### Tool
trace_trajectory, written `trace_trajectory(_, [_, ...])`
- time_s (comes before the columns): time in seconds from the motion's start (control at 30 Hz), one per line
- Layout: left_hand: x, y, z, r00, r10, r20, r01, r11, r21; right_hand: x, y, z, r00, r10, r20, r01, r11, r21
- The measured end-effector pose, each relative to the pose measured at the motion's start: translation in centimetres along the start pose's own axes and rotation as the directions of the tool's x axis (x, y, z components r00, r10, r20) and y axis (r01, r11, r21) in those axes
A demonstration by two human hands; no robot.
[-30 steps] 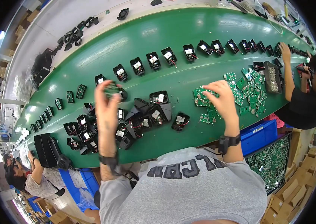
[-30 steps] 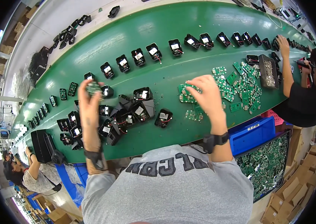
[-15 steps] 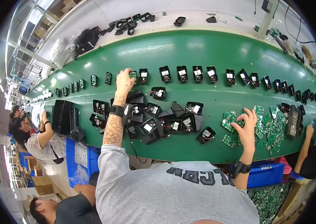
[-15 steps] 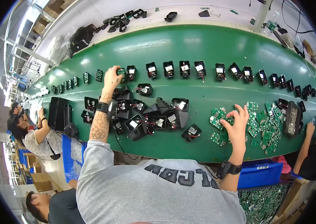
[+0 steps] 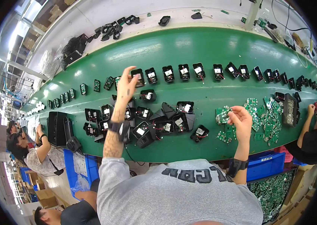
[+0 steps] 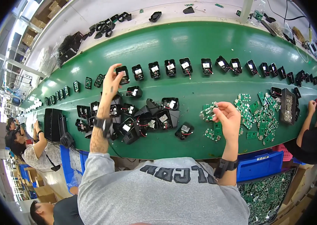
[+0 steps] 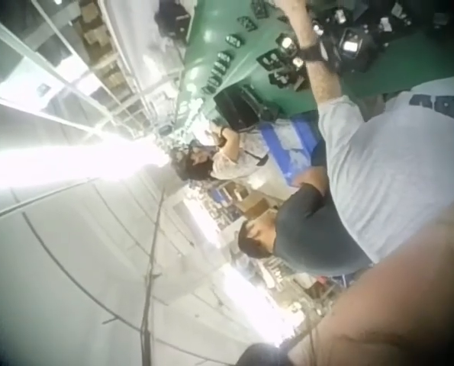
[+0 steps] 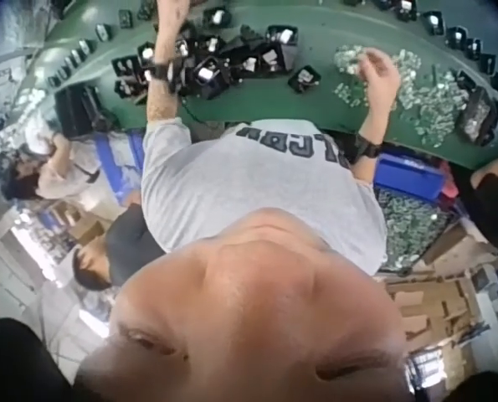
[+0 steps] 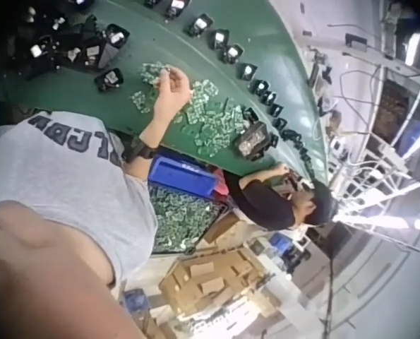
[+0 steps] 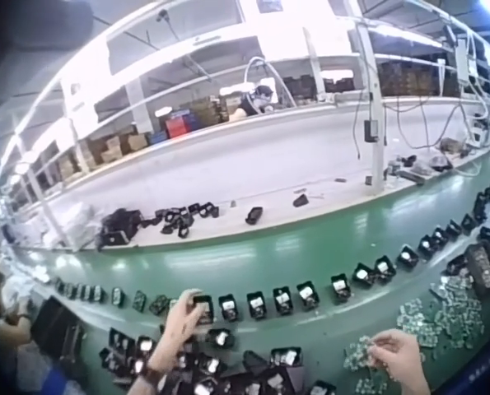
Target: The person picks up a black plastic housing and a green circuit board, fits the board into the housing, and presses it into place. After assembling the unit, the person places it onto the green conveyor belt and reaches for more components.
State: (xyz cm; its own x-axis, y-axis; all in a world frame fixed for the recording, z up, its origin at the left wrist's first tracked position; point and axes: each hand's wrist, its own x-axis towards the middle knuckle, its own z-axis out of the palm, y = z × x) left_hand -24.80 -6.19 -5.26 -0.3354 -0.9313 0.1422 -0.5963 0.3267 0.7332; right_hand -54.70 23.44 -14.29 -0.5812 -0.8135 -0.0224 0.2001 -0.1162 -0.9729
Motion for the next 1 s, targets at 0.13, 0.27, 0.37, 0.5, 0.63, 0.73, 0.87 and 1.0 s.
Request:
trace_trajectory(0.13, [-7.9, 8.5, 4.5, 0.952, -0.029, 0.303, 0.179, 0.86, -0.478, -0.6, -1.1, 2.4, 0.987, 0.012, 0.162, -0.037, 0.988, 0.15])
trace_trajectory(0.27, [-12.0, 10.8, 7.3, 0.922, 0.032, 0.386, 0.184, 0.841, -0.508, -1.2, -3.6, 5.5, 0.948, -0.078, 0.308, 0.003, 0.972, 0.236])
trace_trajectory(0.37, [-12.3, 11.5, 8.1, 0.896, 0.009, 0.444, 0.247, 0.821, -0.515, -1.0, -3.7, 6.5, 0.952, -0.085, 0.295, 0.012, 0.971, 0.24])
trace_trajectory(0.5, [-12.3, 11.9, 8.6, 0.877, 0.042, 0.479, 0.233, 0.835, -0.499, -0.7, -3.2, 6.7, 0.945, -0.105, 0.31, 0.031, 0.971, 0.236])
trace_trajectory(0.63, [-12.6, 12.2, 9.1, 0.899, 0.059, 0.434, 0.187, 0.844, -0.503, -0.6, -2.8, 6.8, 0.951, -0.09, 0.294, 0.019, 0.971, 0.237])
trace_trajectory(0.73, [-12.7, 12.2, 9.3, 0.898, 0.064, 0.436, 0.18, 0.85, -0.496, -0.6, -2.8, 6.7, 0.95, -0.088, 0.299, 0.019, 0.974, 0.226])
trace_trajectory(0.87, [-12.5, 11.8, 9.3, 0.851, 0.055, 0.522, 0.249, 0.833, -0.494, -0.5, -2.5, 6.9, 0.953, -0.118, 0.279, 0.093, 0.99, 0.102])
trace_trajectory(1.0, [-13.0, 11.4, 9.5, 0.737, 0.095, 0.669, 0.387, 0.752, -0.533, -0.6, -2.1, 7.1, 0.934, -0.329, 0.142, 0.339, 0.939, -0.056])
